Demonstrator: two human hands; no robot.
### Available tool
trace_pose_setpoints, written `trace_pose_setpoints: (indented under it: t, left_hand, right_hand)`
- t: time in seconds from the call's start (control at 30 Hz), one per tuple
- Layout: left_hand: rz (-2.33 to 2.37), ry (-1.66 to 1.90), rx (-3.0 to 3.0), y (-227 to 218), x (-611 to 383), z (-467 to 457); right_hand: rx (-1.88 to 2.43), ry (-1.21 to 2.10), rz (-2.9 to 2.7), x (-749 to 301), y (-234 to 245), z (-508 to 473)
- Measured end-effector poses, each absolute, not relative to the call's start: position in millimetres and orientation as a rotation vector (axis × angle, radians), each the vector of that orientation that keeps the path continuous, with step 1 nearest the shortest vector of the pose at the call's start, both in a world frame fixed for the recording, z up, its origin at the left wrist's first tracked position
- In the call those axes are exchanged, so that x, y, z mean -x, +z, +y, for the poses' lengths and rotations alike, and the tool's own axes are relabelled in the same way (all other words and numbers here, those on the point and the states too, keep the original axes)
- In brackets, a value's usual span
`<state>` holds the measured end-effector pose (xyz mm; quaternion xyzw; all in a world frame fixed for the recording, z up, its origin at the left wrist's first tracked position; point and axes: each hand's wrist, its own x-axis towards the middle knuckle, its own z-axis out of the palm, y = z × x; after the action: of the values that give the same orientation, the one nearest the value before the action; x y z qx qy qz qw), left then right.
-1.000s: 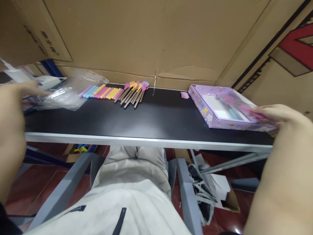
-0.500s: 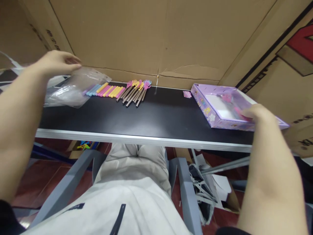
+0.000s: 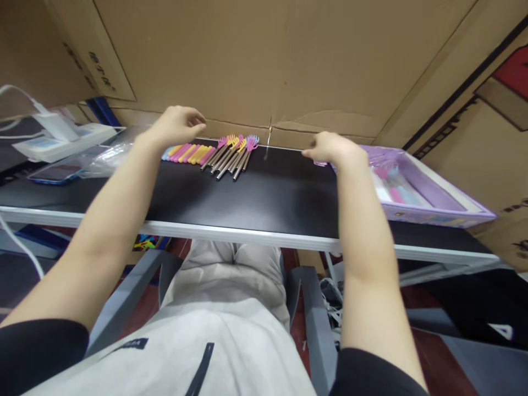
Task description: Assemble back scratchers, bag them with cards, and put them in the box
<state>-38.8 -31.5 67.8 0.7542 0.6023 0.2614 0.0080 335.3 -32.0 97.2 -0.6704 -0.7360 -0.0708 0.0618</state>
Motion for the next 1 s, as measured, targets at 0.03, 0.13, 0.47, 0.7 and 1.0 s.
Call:
trace_pose_setpoints:
  t: [0.03, 0.13, 0.47, 0.7, 1.0]
  left_hand:
    - [1.871, 0.898, -2.344, 56, 37, -24]
    - [1.755, 0.889, -2.419, 22, 37, -6]
    - [1.632, 0.816, -2.486, -3, 32, -2]
    - [1.545, 0.671, -2.535, -1, 19, -11]
    - [1.54, 0.709, -2.486, 2, 18, -15]
  right_hand:
    - [1.985, -0.097, -2.299, -319, 97, -26]
    - [1.75, 0.087, -2.47, -273, 87, -12]
    - [1.532, -0.016, -2.699, -224, -3, -6]
    - [1.572, -0.025, -2.743, -215, -2, -13]
    - [1.463, -0.175, -2.665, -216, -4, -16]
